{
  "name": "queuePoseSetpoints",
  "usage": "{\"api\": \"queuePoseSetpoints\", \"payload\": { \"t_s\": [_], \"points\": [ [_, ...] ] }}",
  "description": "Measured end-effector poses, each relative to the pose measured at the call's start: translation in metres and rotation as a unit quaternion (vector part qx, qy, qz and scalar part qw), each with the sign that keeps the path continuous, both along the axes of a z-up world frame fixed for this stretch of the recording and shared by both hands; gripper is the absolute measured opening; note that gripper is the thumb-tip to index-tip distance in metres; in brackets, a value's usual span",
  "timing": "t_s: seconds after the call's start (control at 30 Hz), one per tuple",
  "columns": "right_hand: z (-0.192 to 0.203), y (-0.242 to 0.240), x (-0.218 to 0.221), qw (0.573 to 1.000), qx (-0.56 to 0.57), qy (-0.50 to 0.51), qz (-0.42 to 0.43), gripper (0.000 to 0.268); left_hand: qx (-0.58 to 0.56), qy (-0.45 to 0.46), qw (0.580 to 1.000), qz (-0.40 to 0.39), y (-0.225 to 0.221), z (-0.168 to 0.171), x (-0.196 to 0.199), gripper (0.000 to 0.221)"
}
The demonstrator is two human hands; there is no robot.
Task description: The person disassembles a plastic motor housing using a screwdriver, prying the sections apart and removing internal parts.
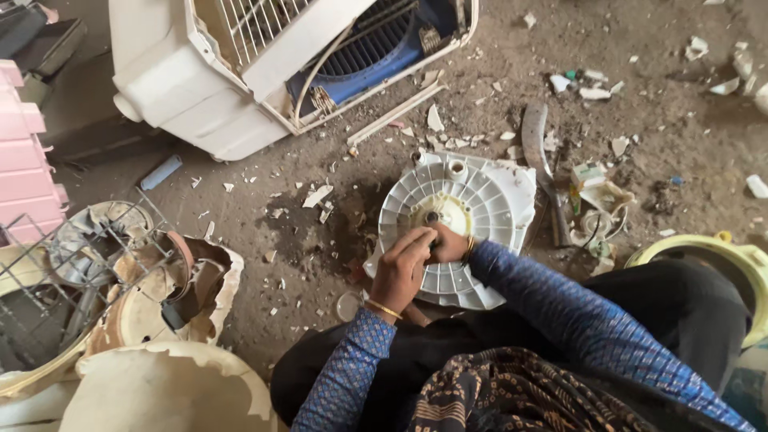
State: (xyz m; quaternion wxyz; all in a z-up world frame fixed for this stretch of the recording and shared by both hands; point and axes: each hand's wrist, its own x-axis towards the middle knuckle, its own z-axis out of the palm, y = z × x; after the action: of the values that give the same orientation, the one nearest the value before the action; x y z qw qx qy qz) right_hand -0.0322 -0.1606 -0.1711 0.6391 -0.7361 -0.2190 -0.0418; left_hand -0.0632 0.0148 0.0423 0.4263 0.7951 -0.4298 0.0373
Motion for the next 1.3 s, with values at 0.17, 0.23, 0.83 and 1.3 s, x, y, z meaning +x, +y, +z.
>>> {"api": "queuePoseSetpoints", "payload": {
  "t_s": [0.17,0.23,0.83,1.3],
  "points": [
    [0.026,0.021,-0.018,0.989,0.010,0.020,-0.148,0.026,-0.019,-0.002,0.999,0.036,-0.006,-0.009,-0.001,0.035],
    [0.042,0.053,-0.046,0.942,0.013,-0.014,-0.336,0.035,-0.023,-0.043,0.997,0.061,-0.006,-0.016,-0.005,0.034],
    [0.003,0.022,-0.026,0.990,0.012,-0.008,-0.137,0.039,-0.027,0.130,0.991,-0.001,0.003,-0.016,0.003,0.028],
    [0.023,0.006,-0.009,0.998,0.035,0.040,0.024,0.034,-0.043,-0.089,0.994,0.039,0.005,-0.004,0.003,0.036]
  ]
}}
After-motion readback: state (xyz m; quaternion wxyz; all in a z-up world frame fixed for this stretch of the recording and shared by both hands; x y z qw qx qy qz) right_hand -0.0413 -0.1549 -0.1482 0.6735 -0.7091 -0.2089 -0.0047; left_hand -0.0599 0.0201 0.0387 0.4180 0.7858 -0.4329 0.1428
